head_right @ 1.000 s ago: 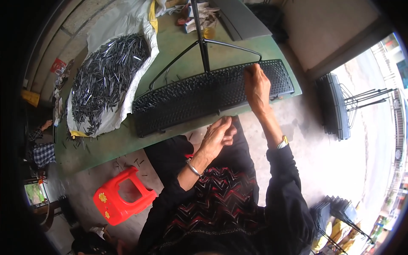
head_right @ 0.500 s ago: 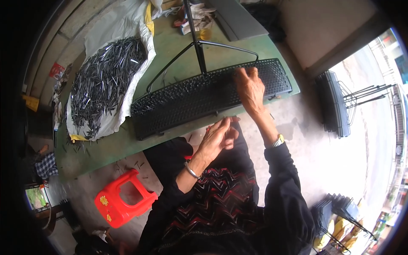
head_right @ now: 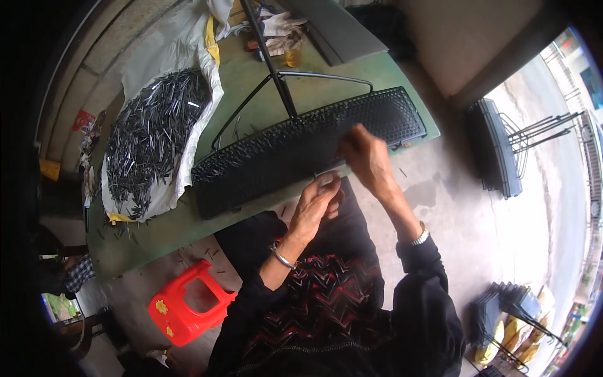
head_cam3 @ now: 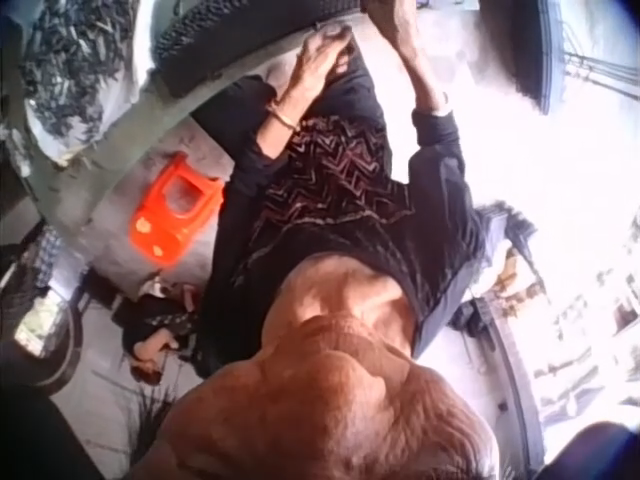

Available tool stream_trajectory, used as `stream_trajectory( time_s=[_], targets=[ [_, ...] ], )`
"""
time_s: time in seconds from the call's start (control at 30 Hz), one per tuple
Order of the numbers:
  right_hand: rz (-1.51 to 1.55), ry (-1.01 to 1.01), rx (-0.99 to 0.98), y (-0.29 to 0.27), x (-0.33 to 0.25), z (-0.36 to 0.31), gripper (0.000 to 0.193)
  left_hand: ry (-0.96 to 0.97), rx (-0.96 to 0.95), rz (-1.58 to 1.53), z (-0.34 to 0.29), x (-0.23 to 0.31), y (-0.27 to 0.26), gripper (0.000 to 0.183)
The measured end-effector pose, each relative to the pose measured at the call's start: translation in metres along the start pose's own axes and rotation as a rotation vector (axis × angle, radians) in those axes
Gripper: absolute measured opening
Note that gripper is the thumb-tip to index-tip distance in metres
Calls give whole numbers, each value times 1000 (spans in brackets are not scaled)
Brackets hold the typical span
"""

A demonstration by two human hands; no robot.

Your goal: Manually inserting small metal pins into a black plastic grid frame.

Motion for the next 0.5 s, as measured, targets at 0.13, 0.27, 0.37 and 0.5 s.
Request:
stream_trajectory(
  time_s=[0.13, 0.27, 0.37, 0.5],
  targets=[
    [-183, -350, 276, -4, 0, 28, 2, -17, -35, -68, -5, -10, -4, 25],
    [-283, -471, 348, 1, 10, 42, 3, -50, -86, -52, -2, -24, -2, 27],
    [-274, -481, 328, 13, 10, 47, 5, -49, -59, -54, -7, -27, -11, 28],
    [-378, -477, 296, 12, 24, 53, 6, -41, -75, -94, -7, -26, -13, 26]
  ],
)
Point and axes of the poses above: each hand's wrist, its own z-axis towards the middle knuckle, its own y-axis out of the palm, x = y × z, the point moved 5 cm from there along z, towards the middle knuckle, and after that the axes turned 10 degrees about z, right-handed, at the moved point
